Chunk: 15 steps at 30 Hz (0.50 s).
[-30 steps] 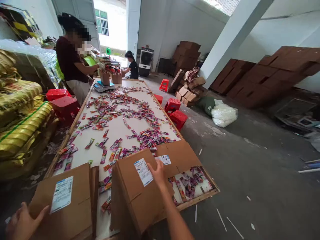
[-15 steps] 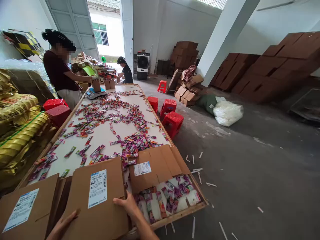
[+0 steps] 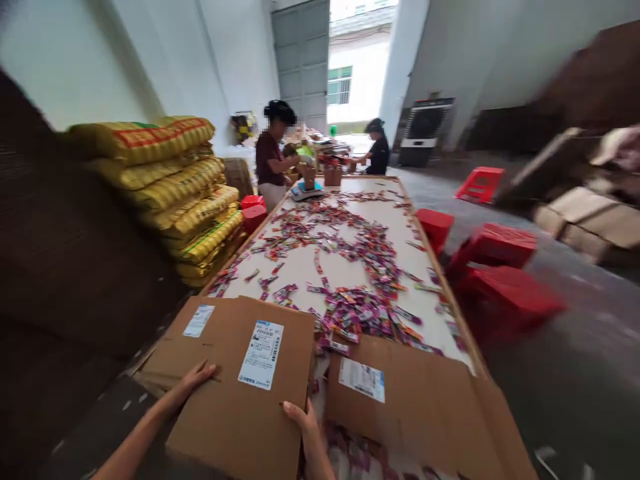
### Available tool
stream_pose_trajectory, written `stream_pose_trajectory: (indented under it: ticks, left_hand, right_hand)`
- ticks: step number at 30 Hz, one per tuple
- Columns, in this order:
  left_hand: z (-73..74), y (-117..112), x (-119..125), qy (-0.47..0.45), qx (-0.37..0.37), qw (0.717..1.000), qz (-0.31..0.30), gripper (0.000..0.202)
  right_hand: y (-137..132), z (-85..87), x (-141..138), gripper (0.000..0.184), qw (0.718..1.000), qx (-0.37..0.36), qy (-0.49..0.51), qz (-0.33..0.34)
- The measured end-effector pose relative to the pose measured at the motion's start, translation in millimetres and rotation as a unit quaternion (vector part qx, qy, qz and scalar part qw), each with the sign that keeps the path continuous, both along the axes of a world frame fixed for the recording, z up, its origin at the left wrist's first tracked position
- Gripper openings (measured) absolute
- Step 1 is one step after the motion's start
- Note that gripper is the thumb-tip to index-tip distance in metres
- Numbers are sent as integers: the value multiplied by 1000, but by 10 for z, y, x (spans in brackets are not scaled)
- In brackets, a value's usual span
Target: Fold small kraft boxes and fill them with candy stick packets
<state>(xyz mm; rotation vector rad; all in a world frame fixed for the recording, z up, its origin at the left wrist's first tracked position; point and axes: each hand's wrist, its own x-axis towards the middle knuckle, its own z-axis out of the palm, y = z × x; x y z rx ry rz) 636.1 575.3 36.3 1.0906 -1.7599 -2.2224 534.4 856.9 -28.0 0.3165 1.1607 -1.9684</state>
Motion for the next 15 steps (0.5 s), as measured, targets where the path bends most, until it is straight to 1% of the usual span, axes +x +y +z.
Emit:
stream_pose_trajectory:
  ticks: [2, 4, 5, 6, 7, 8, 9, 10, 11, 13, 14, 15]
  left_hand:
    - [153, -314, 204, 23, -67, 995, 76, 99]
    - [311, -613, 573, 28, -135, 977, 163, 117]
    - [370, -731, 791, 21, -162, 965, 204, 121]
    - [402, -826, 1006, 11, -185, 953, 238, 115]
    - [400, -902, 1197, -4, -223, 936, 273, 102]
    - [359, -962, 1350, -18, -260, 914, 311, 92]
    - [280, -1006, 1457, -31, -286, 902, 321, 87]
    - [166, -1030, 1522, -47, -302, 897, 321, 86]
    - [28, -1027, 1553, -66, -306, 898, 309, 88]
    - [-277, -935, 1576, -107, -296, 908, 276, 93]
    - [-417, -862, 1589, -117, -300, 908, 268, 95]
    - [-538, -793, 1610, -117, -316, 900, 277, 93]
  right_hand:
    - [-340, 134, -22, 74, 999, -17, 2, 39]
    - [-842, 289, 38, 69, 997, -45, 2, 65]
    - [-1137, 353, 98, 69, 995, -61, 0, 75]
    - [-1446, 394, 166, 70, 994, -78, 1, 83]
    - [-1754, 407, 231, 71, 992, -87, 4, 87]
    - [-2046, 390, 283, 72, 993, -85, 9, 87]
    - [-2310, 345, 319, 72, 994, -69, 17, 83]
    - [-2535, 281, 341, 72, 996, -43, 23, 76]
    - [-2718, 211, 361, 70, 997, -15, 31, 71]
    - [-2987, 104, 437, 61, 996, 23, 46, 78]
    - [-3108, 87, 510, 53, 994, 28, 56, 95]
    - [-3247, 100, 611, 46, 990, 28, 71, 120]
